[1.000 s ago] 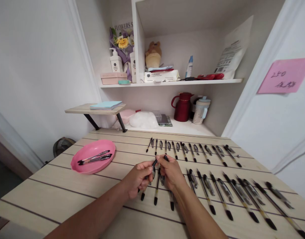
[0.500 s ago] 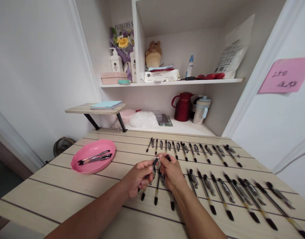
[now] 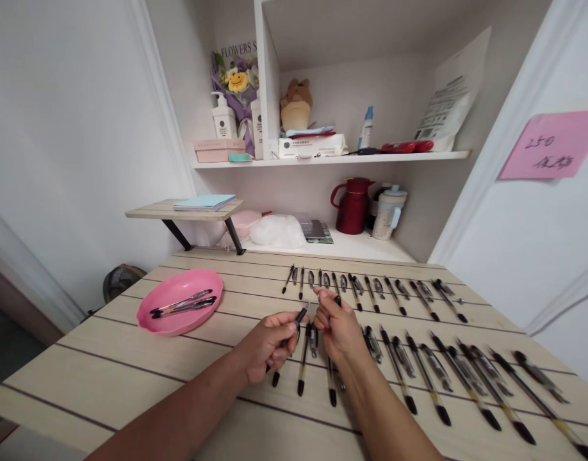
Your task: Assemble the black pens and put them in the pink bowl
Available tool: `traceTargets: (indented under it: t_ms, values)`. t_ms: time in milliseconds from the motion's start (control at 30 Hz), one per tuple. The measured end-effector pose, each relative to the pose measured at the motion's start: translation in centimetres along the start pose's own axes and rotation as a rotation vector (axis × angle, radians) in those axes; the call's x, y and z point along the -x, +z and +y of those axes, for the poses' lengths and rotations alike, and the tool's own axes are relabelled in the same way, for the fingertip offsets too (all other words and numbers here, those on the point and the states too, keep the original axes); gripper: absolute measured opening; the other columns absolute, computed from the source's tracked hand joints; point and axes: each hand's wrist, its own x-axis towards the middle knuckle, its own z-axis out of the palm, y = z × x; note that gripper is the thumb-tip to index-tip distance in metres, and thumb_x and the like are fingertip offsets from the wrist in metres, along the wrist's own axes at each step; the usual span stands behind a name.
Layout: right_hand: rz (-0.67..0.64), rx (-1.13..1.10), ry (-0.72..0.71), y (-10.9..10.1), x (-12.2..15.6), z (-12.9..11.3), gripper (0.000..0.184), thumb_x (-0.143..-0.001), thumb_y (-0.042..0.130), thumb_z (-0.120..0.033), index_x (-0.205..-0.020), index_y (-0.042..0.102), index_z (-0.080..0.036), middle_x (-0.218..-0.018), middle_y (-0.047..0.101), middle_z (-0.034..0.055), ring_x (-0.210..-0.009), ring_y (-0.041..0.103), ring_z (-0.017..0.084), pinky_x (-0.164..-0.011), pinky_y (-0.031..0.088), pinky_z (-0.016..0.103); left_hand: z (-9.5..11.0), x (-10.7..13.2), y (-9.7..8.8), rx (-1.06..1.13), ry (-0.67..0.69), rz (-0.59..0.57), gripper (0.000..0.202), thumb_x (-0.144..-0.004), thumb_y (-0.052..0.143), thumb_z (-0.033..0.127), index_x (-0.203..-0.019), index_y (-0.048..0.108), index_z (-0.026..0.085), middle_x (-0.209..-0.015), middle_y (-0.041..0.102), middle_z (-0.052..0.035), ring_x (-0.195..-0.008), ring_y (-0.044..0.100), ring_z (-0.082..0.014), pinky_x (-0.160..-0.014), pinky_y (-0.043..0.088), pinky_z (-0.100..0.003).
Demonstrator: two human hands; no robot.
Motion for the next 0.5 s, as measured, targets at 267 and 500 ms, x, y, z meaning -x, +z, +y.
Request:
traceTargets:
  t_ms: [267,500]
  values:
    - [0.050,-0.063,0.023,0.0,0.0,0.2,0.025,-0.060,0.074,-0.030,-0.077,0.060,-0.018,-0.043,0.020,-0.0129,-0.036,0.014,0.003,-0.034,0.016,0.018,0.8,-0.7,-1.3,-0.003,0.088,0.234,0.038,-0.075,0.056,0.037,-0.104,0.055,0.013,-0.063,0.060,-0.0027,-0.047,0.051,-0.0075,-0.041,0.030,-0.016]
    - [0.080,-0.082,0.045,0.1,0.1,0.5,0.025,-0.060,0.075,-0.028,-0.076,0.061,-0.016,-0.042,0.022,-0.0130,-0.036,0.015,0.002,-0.034,0.018,0.016,3.3,-4.5,-4.2,-0.076,0.112,0.559,0.026,-0.075,0.058,0.023,-0.099,0.054,0.014,-0.069,0.057,-0.0011,-0.048,0.048,-0.0048,-0.047,0.036,-0.018]
